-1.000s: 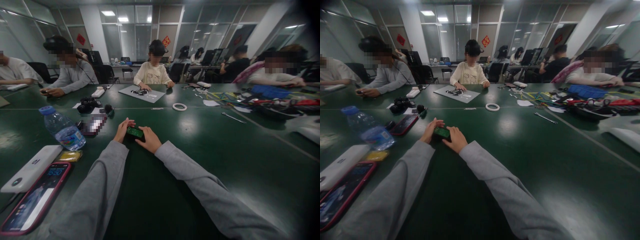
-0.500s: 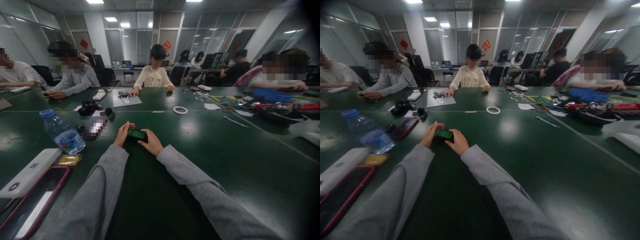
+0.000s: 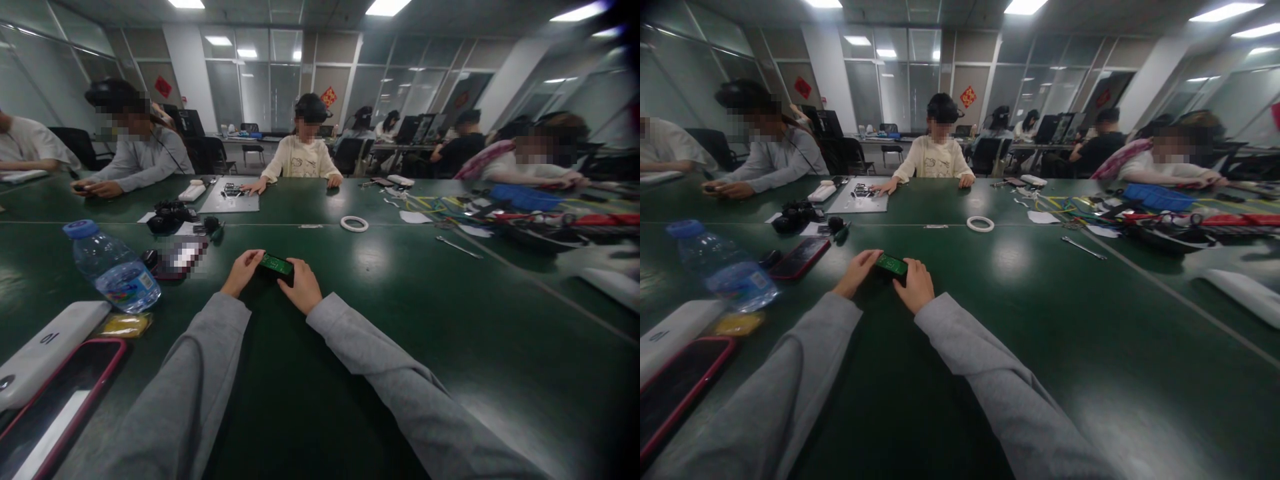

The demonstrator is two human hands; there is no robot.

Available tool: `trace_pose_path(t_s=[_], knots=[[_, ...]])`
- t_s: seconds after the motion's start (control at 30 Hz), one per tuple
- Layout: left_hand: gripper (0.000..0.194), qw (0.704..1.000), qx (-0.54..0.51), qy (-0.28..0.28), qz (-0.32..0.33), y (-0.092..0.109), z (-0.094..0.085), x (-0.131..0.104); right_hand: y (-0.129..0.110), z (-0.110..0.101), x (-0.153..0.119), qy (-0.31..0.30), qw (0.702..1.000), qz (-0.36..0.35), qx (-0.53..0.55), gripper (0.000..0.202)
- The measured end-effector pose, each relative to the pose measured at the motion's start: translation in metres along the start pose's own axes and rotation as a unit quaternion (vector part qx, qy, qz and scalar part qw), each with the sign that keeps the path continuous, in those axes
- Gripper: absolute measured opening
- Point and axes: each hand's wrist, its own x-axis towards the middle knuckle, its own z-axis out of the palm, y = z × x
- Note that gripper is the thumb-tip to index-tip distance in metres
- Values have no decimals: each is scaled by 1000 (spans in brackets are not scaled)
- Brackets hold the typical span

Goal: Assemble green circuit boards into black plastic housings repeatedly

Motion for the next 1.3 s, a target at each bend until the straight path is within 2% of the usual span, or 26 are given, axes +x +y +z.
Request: trace_pose_path(t_s=[0.27, 0.37, 0.5, 0.6, 0.7, 0.83, 0.93, 1.13, 1.3], knots=[[47, 999, 13, -39, 5, -2, 0, 1, -4, -2, -1, 1, 1000, -6, 0, 51], [46, 999, 21, -35, 10, -5, -2, 2, -6, -3, -1, 10, 999, -36, 10, 48], [46, 1000, 18, -11, 11, -7, -3, 3, -12, -8, -2, -10, 996, -92, -10, 40], [46, 1000, 21, -5, 17, -6, -4, 3, -17, -12, -3, -8, 993, -118, -17, 52], [47, 1000, 15, -6, 14, -4, -4, 2, -17, -11, -4, -5, 994, -109, -13, 67], [48, 1000, 5, -4, -6, -3, -5, 1, -12, -4, -3, -38, 996, -74, -13, 67], [49, 1000, -7, -5, 1, -1, -5, -1, -8, -1, -2, -36, 998, -55, 8, 74], [48, 999, -37, -21, 2, 4, -5, -4, -7, -2, -2, -24, 997, -65, 32, 52], [48, 999, -27, -14, 18, 1, -2, -1, -4, 1, -2, -18, 997, -63, 36, 53]])
